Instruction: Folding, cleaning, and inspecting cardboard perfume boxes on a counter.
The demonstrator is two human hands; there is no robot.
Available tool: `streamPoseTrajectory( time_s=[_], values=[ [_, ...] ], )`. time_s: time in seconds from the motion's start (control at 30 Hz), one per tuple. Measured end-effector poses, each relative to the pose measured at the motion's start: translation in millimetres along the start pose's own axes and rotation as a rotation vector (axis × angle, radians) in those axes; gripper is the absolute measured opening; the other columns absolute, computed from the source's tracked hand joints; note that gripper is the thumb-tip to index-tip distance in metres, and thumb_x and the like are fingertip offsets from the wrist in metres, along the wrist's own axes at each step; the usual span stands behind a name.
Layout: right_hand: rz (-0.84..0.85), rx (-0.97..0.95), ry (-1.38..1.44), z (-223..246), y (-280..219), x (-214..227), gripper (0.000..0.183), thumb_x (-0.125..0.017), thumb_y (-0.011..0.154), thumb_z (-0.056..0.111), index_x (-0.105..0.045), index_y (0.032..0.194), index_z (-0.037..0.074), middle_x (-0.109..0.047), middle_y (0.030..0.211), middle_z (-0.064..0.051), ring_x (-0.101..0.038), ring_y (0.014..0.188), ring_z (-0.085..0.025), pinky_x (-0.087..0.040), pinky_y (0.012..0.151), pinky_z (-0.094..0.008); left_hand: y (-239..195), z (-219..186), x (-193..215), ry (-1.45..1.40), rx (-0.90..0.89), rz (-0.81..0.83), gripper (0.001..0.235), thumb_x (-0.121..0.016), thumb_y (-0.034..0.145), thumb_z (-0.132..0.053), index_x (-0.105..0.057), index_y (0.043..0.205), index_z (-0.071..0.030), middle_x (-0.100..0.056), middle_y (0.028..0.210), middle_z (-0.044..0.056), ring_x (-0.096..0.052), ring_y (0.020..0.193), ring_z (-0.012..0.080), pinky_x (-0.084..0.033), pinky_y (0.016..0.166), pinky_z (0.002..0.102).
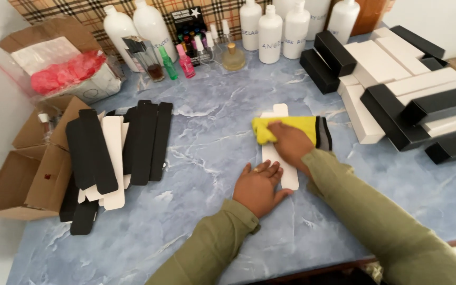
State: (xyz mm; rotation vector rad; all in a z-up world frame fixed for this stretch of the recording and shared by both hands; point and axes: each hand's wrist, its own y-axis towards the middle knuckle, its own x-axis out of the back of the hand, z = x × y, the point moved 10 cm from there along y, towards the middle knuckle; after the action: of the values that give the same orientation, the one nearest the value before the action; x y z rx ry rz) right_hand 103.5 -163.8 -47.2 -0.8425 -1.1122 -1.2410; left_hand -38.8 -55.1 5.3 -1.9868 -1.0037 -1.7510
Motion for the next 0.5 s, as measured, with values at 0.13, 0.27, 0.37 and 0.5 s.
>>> streamPoseTrajectory(
  time_s=[0.13, 0.27, 0.37, 0.5],
  values=[
    [-0.005, 0.119, -0.006, 28, -78, 24, 0.058, -0.055, 0.089, 0.012, -0.048, 0.146, 0.015, -0.057, 0.143, -0.028, -0.059, 0.128, -0.044, -0.050, 0.105, -0.055, 1, 1, -1, 0.049, -0.010, -0.024, 0.060, -0.044, 0.099, -0.060, -0.065, 0.134, -0.016, -0.067, 0.136, 0.005, -0.056, 0.134, 0.0267, -0.043, 0.103, 0.066],
    [0.044, 0.090, 0.069, 21, -138, 37, 0.061, -0.052, 0.085, 0.009, -0.047, 0.146, 0.015, -0.056, 0.142, -0.027, -0.059, 0.125, -0.045, -0.052, 0.102, -0.056, 5, 16, -25, 0.054, 0.032, -0.002, 0.045, -0.045, 0.099, -0.053, -0.074, 0.117, -0.023, -0.071, 0.127, -0.002, -0.055, 0.135, 0.0216, -0.044, 0.105, 0.061],
    [0.094, 0.100, 0.060, 16, -173, 49, 0.065, -0.054, 0.083, 0.009, -0.047, 0.147, 0.017, -0.054, 0.145, -0.026, -0.056, 0.130, -0.044, -0.051, 0.104, -0.055, 8, 21, -15, 0.035, 0.036, -0.029, 0.041, -0.047, 0.100, -0.049, -0.072, 0.122, -0.025, -0.068, 0.132, -0.003, -0.057, 0.133, 0.0225, -0.047, 0.103, 0.056],
    [0.318, 0.126, 0.123, 45, -205, 79, 0.060, -0.070, 0.087, 0.031, -0.054, 0.144, 0.024, -0.058, 0.145, -0.018, -0.053, 0.137, -0.036, -0.048, 0.110, -0.048, 14, 36, -8, 0.047, -0.004, -0.148, 0.037, -0.058, 0.095, -0.042, -0.073, 0.123, -0.024, -0.071, 0.130, 0.000, -0.064, 0.124, 0.0240, -0.054, 0.097, 0.045]
  ],
)
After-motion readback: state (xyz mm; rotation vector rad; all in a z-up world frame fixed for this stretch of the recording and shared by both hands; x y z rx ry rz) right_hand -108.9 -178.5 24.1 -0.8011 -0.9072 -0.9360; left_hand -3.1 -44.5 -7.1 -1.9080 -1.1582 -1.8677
